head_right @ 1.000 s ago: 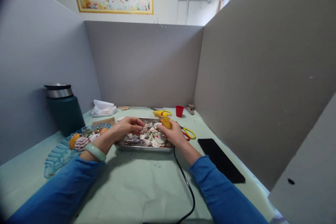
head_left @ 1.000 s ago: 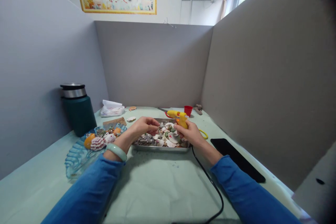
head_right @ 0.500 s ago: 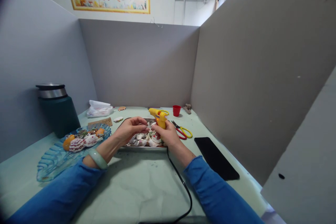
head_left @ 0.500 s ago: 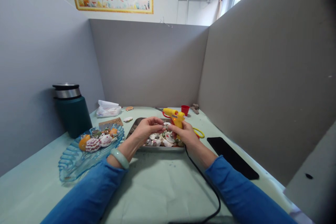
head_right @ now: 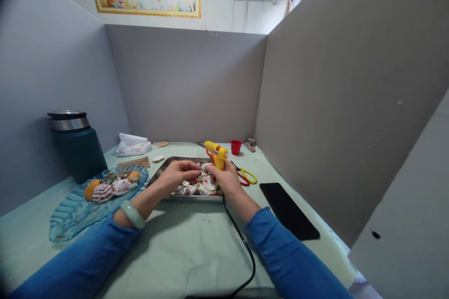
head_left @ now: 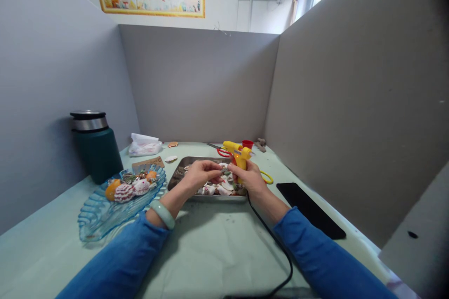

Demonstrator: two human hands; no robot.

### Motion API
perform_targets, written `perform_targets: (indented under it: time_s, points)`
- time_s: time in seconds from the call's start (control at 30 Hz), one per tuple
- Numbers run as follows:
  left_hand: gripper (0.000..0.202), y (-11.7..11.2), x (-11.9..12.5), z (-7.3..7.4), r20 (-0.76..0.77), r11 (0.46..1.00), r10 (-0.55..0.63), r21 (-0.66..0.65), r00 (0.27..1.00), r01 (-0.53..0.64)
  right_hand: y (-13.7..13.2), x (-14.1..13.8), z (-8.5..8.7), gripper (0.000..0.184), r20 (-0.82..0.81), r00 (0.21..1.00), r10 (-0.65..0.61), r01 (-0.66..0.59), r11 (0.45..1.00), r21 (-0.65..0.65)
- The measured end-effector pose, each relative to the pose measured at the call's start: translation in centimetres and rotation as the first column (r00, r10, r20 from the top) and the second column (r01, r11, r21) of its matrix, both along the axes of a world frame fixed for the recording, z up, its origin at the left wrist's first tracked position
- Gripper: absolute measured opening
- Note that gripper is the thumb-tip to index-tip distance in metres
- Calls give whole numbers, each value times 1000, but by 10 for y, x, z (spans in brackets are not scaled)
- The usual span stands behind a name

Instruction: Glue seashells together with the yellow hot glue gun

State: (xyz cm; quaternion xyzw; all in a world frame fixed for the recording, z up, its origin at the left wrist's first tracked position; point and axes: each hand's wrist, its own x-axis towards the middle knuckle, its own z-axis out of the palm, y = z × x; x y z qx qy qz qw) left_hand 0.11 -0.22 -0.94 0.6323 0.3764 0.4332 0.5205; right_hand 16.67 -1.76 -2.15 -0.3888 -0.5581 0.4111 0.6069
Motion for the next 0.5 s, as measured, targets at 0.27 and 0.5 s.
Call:
perform_targets:
  time_s: [0.27,0.5]
  points:
    - [24,-1,1,0,-22,995,69,79,997,-67,1,0,0,37,-49,999,20,-22,999,-35]
    - [27,-2,0,-2,-188,979,81,200,979,-43,0,0,1,34,-1,999,-34,34,998,-45]
